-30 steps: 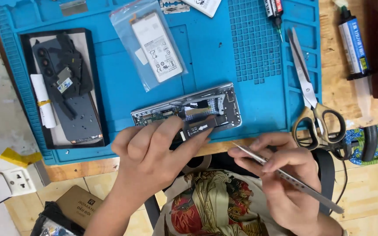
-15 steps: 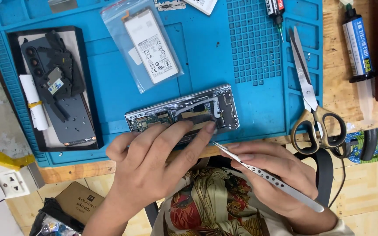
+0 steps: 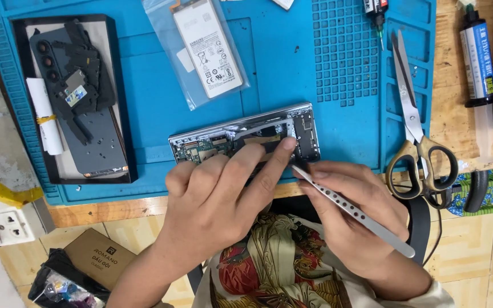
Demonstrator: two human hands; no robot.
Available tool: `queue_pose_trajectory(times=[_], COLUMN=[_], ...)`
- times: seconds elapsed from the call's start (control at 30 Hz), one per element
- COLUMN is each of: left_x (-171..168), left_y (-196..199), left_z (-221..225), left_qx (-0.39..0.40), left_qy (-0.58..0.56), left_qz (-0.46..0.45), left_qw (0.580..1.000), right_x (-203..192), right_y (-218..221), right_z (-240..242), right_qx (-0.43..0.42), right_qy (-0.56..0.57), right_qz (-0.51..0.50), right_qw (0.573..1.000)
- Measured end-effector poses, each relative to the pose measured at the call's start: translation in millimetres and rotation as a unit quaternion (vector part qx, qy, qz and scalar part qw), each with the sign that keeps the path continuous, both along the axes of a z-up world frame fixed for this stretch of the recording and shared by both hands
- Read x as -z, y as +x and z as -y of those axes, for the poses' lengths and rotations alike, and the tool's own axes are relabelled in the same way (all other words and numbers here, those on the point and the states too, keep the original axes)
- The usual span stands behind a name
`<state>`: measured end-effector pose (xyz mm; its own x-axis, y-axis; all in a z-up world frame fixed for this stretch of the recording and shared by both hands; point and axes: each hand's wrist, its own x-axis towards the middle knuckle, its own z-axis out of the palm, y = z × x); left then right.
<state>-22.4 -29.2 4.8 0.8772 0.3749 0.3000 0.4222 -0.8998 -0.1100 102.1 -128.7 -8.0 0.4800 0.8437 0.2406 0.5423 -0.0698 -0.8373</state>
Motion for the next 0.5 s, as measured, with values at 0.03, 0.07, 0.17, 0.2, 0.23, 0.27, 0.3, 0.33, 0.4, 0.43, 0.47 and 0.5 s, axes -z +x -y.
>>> queue_pose_trajectory(times=[0.03, 0.07, 0.17, 0.2, 0.23, 0.27, 0.3, 0.33, 0.4, 0.43, 0.47, 0.5], left_x=[1, 2, 4, 5, 6, 7, 6, 4, 3, 4, 5, 6], left_y=[0, 1, 1, 2, 3, 4, 4, 4, 6, 7, 8, 8], left_z=[0, 1, 3, 4, 4, 5, 5, 5, 6, 7, 8, 9], left_qx=[-0.001, -0.003, 0.003, 0.002, -0.004, -0.009, -0.008, -0.003, 0.005, 0.0, -0.004, -0.002], left_qy=[0.0, 0.0, 0.002, 0.002, -0.004, -0.01, -0.01, -0.032, -0.054, -0.048, -0.042, -0.04], left_qz=[0.009, 0.018, 0.02, 0.021, 0.036, 0.051, 0.051, 0.06, 0.07, 0.085, 0.1, 0.1], left_qw=[1.0, 1.0, 1.0, 1.0, 0.999, 0.999, 0.999, 0.998, 0.996, 0.995, 0.994, 0.994], right_x=[0, 0, 11, 11, 10, 10, 11, 11, 11, 10, 9, 8], right_y=[-2, -3, -2, -3, -4, -4, -4, -4, -4, -4, -4, -4], right_z=[-2, -3, 6, 5, 4, 3, 4, 5, 5, 4, 3, 4], right_qx=[0.007, 0.014, 0.015, 0.014, 0.023, 0.032, 0.034, 0.03, 0.03, 0.035, 0.041, 0.042], right_qy=[0.018, 0.035, 0.047, 0.047, 0.047, 0.048, 0.048, 0.049, 0.052, 0.047, 0.042, 0.044], right_qz=[-0.015, -0.029, -0.069, -0.067, -0.047, -0.027, -0.028, -0.041, -0.054, -0.052, -0.049, -0.049], right_qw=[1.0, 0.999, 0.996, 0.997, 0.997, 0.998, 0.998, 0.997, 0.997, 0.997, 0.997, 0.997])
